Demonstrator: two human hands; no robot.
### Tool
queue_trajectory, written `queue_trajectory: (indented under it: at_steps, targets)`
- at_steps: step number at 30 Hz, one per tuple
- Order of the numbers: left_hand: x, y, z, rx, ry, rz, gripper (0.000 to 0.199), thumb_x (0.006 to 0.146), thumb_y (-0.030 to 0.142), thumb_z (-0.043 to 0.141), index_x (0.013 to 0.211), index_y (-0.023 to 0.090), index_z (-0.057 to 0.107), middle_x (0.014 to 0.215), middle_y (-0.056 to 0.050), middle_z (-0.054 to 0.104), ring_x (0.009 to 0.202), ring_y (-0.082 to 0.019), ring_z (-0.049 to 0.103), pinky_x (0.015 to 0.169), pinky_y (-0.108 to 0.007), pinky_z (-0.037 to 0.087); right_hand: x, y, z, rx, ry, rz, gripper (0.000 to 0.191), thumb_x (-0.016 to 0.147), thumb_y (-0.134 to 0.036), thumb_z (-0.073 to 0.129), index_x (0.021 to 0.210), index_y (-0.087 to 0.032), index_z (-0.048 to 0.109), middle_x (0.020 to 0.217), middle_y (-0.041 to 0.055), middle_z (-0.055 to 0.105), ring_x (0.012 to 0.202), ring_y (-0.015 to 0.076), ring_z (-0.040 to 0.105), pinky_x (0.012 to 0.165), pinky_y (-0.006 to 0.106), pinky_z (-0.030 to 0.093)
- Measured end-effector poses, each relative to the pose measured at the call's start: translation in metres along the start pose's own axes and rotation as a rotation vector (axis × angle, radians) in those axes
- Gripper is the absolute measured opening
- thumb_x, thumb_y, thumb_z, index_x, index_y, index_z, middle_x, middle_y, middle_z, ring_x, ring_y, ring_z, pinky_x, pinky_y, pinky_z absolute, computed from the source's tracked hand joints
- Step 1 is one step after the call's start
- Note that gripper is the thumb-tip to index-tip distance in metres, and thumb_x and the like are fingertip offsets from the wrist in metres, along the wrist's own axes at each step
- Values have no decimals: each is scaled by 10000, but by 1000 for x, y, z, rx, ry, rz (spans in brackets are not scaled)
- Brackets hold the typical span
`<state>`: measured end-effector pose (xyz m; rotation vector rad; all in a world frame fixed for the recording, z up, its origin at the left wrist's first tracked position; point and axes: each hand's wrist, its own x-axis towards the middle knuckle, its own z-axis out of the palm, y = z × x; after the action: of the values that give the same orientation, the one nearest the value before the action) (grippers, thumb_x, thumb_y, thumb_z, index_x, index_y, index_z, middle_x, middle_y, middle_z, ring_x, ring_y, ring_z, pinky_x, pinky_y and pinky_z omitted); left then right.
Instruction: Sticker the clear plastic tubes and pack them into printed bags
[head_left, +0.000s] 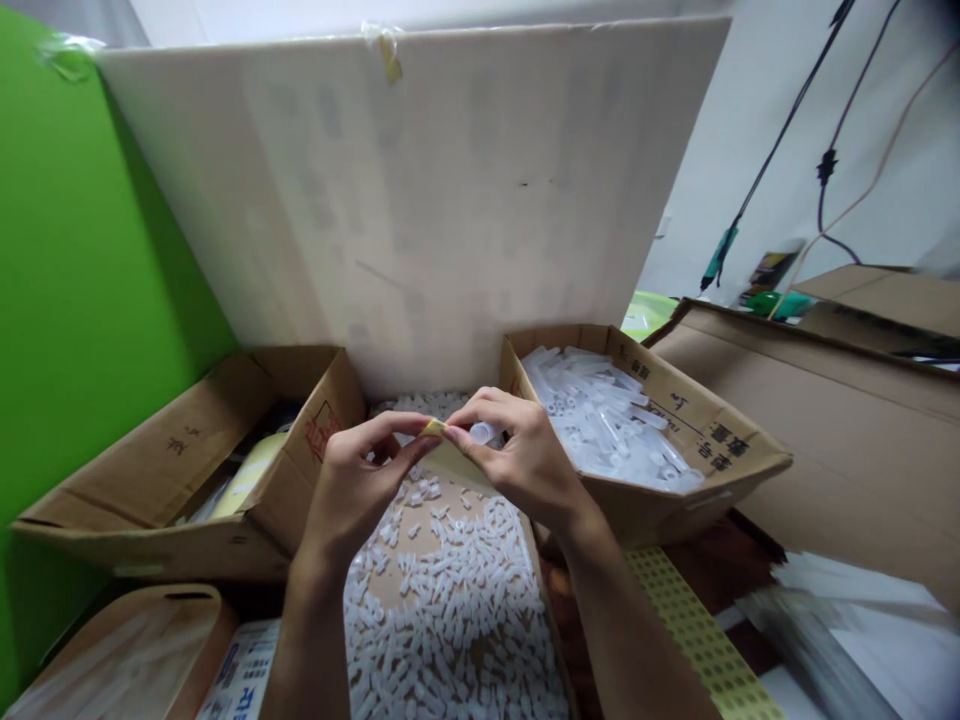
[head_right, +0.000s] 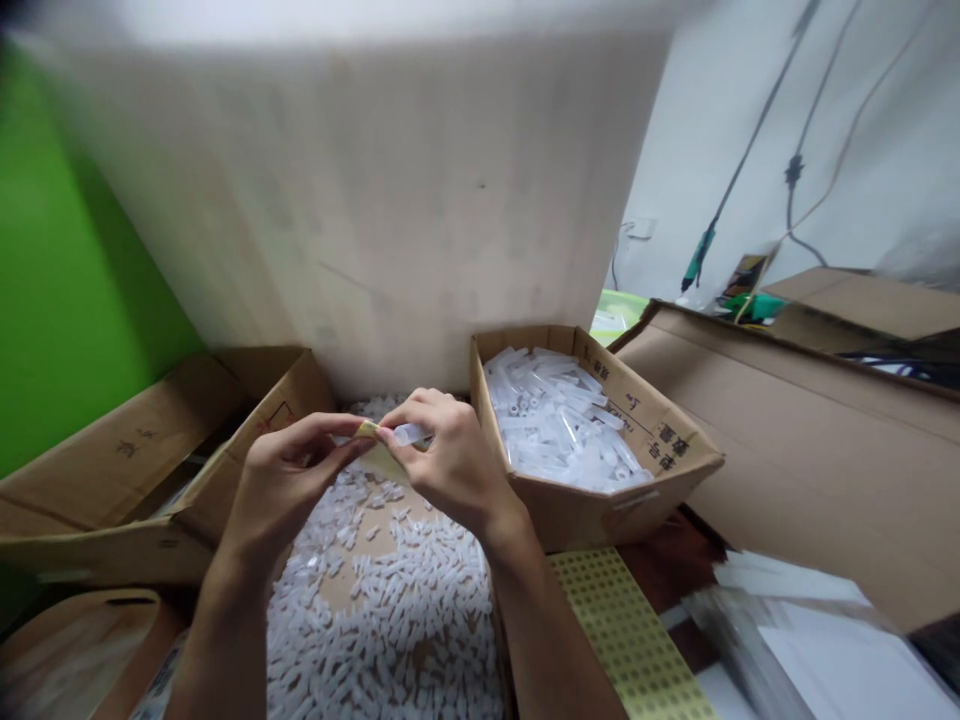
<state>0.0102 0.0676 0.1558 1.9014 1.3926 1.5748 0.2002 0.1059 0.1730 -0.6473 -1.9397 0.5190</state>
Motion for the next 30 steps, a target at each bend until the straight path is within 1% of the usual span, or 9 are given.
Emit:
queue_trajectory:
  at_steps: [3,5,8,11,15,18,21,24,30]
  targets:
    - [1,4,-1,37,5,64,131,893,247,737,1017,229,775,802,6,738,534,-81,484,503,-202,405,0,1,-1,-24,-29,-5,98,904,-104,713,842,-171,748,836,19,687,797,172,632,743,315,476]
    - [3,6,-3,71,-10,141,105,910,210,711,1001,216,763,862,-9,747,576,-87,533,534,-203,432,0,2,-1,-56,-52,-11,104,890,-84,712,834,-166,743,829,18,682,800,173,626,747,313,469]
    - [5,5,-4,138,-69,282,97,932,163,672,992,196,741,899,-24,730,652,-99,589,581,-203,456,-1,3,-1,-118,-91,-16,115,872,-57,710,842,-164,739,830,18,677,816,180,611,767,314,458]
    - [6,2,-4,236,-135,355,103,962,156,629,1008,199,711,932,-24,714,667,-95,585,640,-212,476,-2,4,-2,-202,-138,-10,135,860,-41,697,863,-169,738,853,22,673,828,187,585,775,317,439]
    - [4,-3,-3,343,-212,327,88,992,195,580,960,214,659,925,-18,697,745,-124,627,671,-229,472,-2,5,-1,-344,-199,-43,156,849,-32,670,816,-176,722,849,29,656,810,192,535,775,325,403]
    - [3,-5,-1,392,-255,286,81,991,202,568,946,218,634,919,-9,683,752,-132,631,641,-226,453,-3,7,1,-427,-250,-81,191,838,0,638,808,-173,714,841,30,646,802,193,511,776,334,381]
    - [3,-5,0,417,-292,259,96,984,188,556,916,217,618,921,-8,678,759,-140,629,664,-235,460,-2,8,3,-497,-302,-102,241,801,48,608,802,-168,716,816,27,626,791,191,496,771,339,368]
    - [3,-6,1,432,-312,228,100,979,180,556,900,217,607,912,-2,675,753,-144,621,688,-248,464,-1,8,4,-540,-332,-119,253,781,62,587,768,-161,704,784,20,598,774,184,483,777,342,367]
    - [3,-8,1,461,-320,201,92,956,160,573,891,213,609,894,-4,676,738,-150,610,654,-249,454,-1,9,6,-586,-347,-131,269,749,73,559,730,-167,679,761,11,577,761,179,477,771,342,370]
